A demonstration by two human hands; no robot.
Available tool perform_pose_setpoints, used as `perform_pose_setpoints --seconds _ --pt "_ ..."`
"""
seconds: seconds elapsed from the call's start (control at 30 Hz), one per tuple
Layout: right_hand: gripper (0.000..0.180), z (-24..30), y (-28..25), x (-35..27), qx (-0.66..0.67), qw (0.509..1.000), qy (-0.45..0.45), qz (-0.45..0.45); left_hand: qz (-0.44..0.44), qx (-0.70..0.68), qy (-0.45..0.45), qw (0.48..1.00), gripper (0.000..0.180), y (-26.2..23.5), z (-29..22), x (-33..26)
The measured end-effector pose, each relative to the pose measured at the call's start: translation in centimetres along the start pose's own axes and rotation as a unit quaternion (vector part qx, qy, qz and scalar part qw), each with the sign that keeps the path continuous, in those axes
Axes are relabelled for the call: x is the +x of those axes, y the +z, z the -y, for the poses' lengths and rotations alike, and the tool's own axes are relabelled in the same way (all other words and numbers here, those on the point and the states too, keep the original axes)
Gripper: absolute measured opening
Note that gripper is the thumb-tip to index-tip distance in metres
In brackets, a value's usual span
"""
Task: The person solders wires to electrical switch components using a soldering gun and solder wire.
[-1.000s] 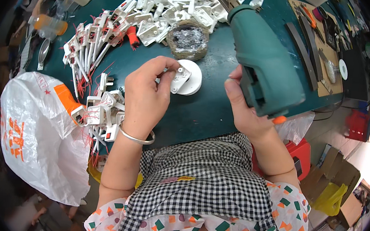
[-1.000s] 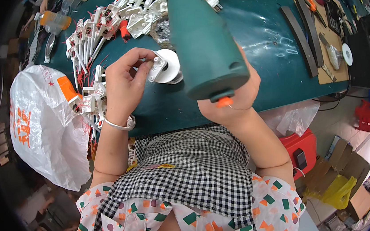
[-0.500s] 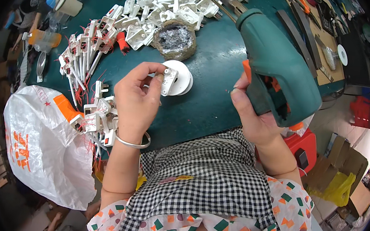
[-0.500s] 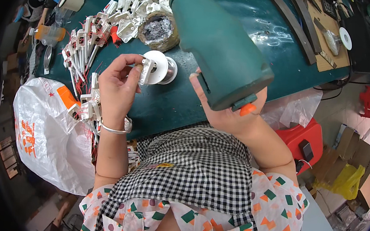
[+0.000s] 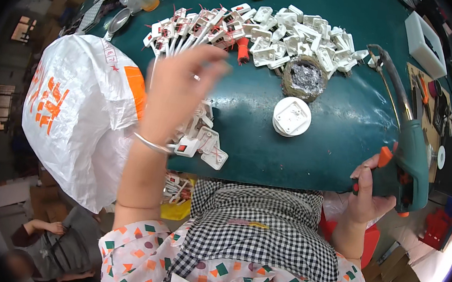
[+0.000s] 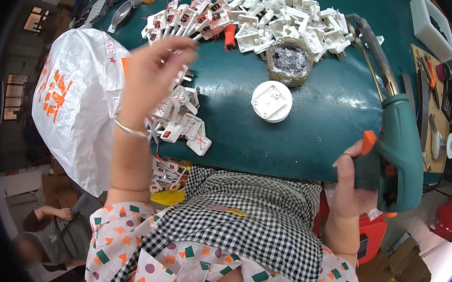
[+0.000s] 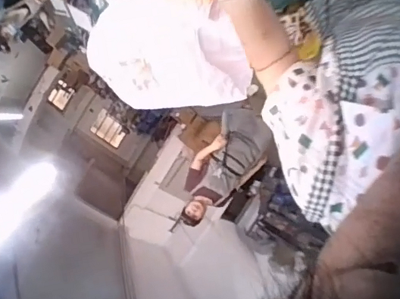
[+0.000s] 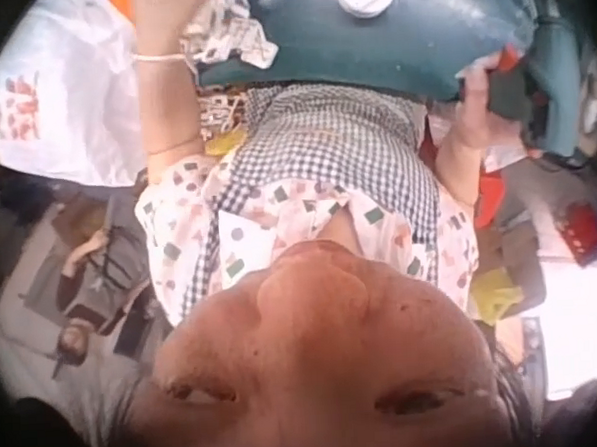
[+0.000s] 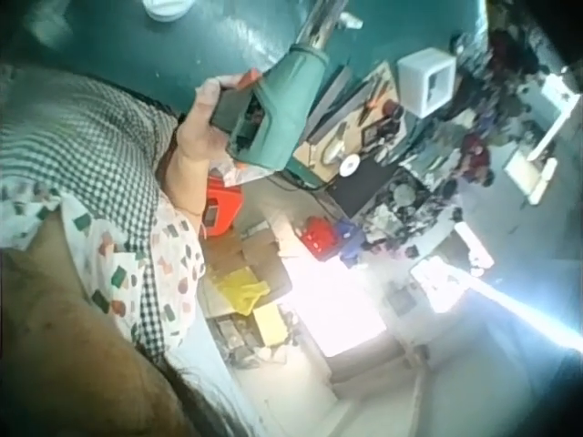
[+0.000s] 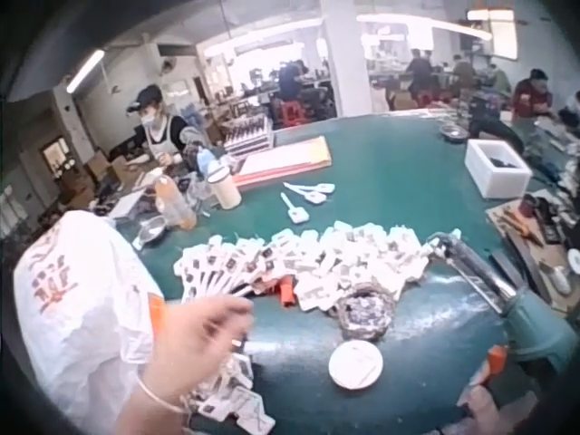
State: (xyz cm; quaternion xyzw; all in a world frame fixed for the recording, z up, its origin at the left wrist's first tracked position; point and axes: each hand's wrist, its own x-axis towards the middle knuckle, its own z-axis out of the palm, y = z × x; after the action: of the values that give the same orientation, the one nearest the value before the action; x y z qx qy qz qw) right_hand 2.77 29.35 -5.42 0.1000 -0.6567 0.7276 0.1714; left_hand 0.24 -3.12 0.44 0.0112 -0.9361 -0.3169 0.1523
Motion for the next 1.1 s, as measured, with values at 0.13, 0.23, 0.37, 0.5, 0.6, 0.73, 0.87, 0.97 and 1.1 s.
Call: perform_pose_setpoints --seconds 0.13,0.23,0.37,0.5,0.6,0.73,0.87,0.97,1.1 --pt "0.065 -0.1 -0.1 0.0 -0.005 1.0 0.007 0.005 -0.1 0.144 -0.097 0.98 0.024 -6.4 11.7 3.1" --pt "0.065 -0.3 -0.1 0.0 -0.019 0.999 0.009 0.025 -0.004 0.217 -0.163 0.962 0.042 -6.1 18.4 3.2" --pt "0.064 -0.3 0.5 -0.1 -0.012 0.999 0.005 0.053 0.002 0.193 -0.189 0.963 0.051 -4.6 20.4 2.5" --pt "0.064 0.1 0.6 -0.2 -0.008 0.998 0.006 0.062 -0.163 0.023 -0.185 0.969 0.051 -5.8 17.2 1.6" --pt "0.066 0.1 1.3 -0.2 -0.018 0.999 0.033 0.038 -0.225 -0.11 -0.074 0.965 0.058 -6.6 9.4 0.7" --pt "0.072 0.5 3.5 0.5 -0.008 0.997 0.036 0.065 -0.167 -0.202 0.0 0.965 0.066 -4.7 -0.5 -1.0" --pt "0.084 1.1 6.4 1.5 -0.008 0.983 -0.03 0.179 0.013 -0.28 -0.001 0.96 0.07 -1.1 -5.9 -5.4" --pt "0.088 1.7 8.1 1.6 0.023 0.984 -0.013 0.175 0.083 -0.34 -0.054 0.935 0.071 2.6 -6.6 -7.0" --pt "0.085 -0.3 7.5 2.2 -0.022 0.975 -0.128 0.18 0.096 -0.35 -0.073 0.929 0.072 4.2 -7.1 -7.5"
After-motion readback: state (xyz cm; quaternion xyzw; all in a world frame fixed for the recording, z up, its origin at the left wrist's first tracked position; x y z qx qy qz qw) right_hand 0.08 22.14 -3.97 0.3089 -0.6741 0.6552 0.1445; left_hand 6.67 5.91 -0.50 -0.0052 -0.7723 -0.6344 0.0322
